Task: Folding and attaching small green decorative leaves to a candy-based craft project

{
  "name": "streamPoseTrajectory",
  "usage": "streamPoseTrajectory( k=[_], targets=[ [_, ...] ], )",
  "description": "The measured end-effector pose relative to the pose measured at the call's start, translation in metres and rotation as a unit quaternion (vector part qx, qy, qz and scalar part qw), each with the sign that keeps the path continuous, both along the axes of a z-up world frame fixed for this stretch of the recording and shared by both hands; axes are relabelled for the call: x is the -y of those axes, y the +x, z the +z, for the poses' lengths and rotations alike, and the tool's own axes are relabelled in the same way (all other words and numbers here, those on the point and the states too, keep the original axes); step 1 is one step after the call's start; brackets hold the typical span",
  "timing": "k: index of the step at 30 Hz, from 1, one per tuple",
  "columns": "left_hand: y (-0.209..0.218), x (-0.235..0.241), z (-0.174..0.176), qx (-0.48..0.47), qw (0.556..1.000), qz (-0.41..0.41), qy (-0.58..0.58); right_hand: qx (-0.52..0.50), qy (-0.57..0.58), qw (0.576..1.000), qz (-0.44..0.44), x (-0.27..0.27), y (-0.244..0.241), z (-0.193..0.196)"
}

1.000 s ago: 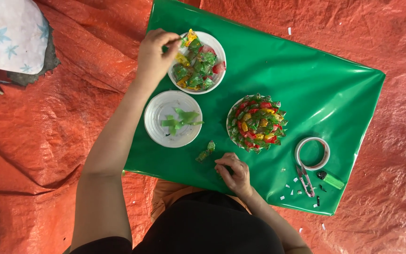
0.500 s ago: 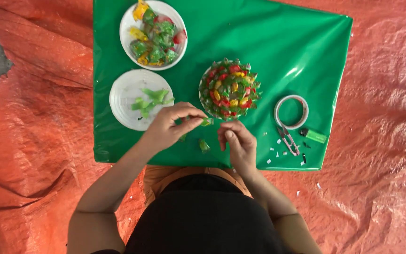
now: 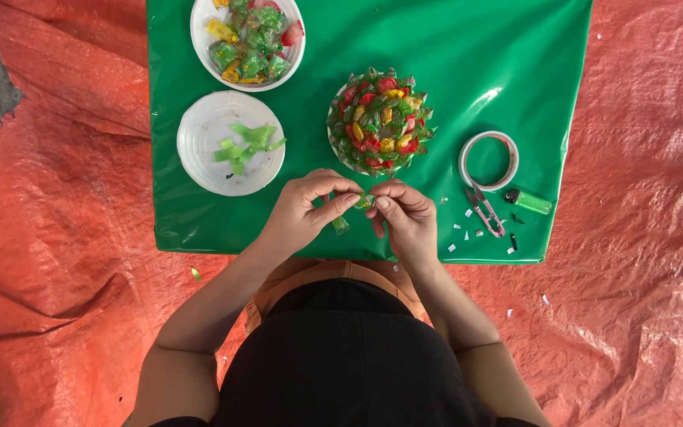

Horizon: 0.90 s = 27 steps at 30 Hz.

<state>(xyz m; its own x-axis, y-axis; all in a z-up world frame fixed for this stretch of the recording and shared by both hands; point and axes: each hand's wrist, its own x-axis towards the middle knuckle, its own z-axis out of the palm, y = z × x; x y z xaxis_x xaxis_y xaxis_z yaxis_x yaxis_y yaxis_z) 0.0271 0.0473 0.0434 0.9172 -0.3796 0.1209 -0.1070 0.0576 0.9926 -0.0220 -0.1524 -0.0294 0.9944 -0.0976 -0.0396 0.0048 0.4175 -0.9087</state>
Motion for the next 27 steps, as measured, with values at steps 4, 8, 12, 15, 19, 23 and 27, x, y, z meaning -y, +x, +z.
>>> streamPoseTrajectory(
  k=[4,8,12,15,19,23,27],
  targets=[
    [-0.008,0.007,-0.002,0.012,1.0,0.005,0.004,0.055,-0.109,0.993,-0.005,0.002,-0.003,0.021],
    [-0.017,0.017,-0.015,0.028,0.999,0.035,0.014,0.188,-0.396,0.898,-0.031,0.012,-0.003,0.003],
    [-0.02,0.016,-0.019,-0.008,0.999,0.042,-0.013,0.101,-0.159,0.982,0.031,0.004,-0.004,0.011],
    [-0.019,0.012,-0.02,-0.017,0.999,0.043,-0.01,0.052,-0.06,0.995,0.054,0.002,-0.003,0.02],
    [-0.019,0.013,-0.019,-0.008,1.0,0.028,-0.007,0.065,-0.089,0.991,0.069,0.01,-0.003,0.012],
    [-0.022,0.014,-0.029,0.021,0.998,0.041,0.031,0.063,-0.188,0.977,0.083,0.021,-0.002,0.017],
    [-0.022,0.018,-0.034,0.05,0.996,0.052,0.058,0.042,-0.27,0.959,0.08,0.027,0.0,0.026]
  ],
)
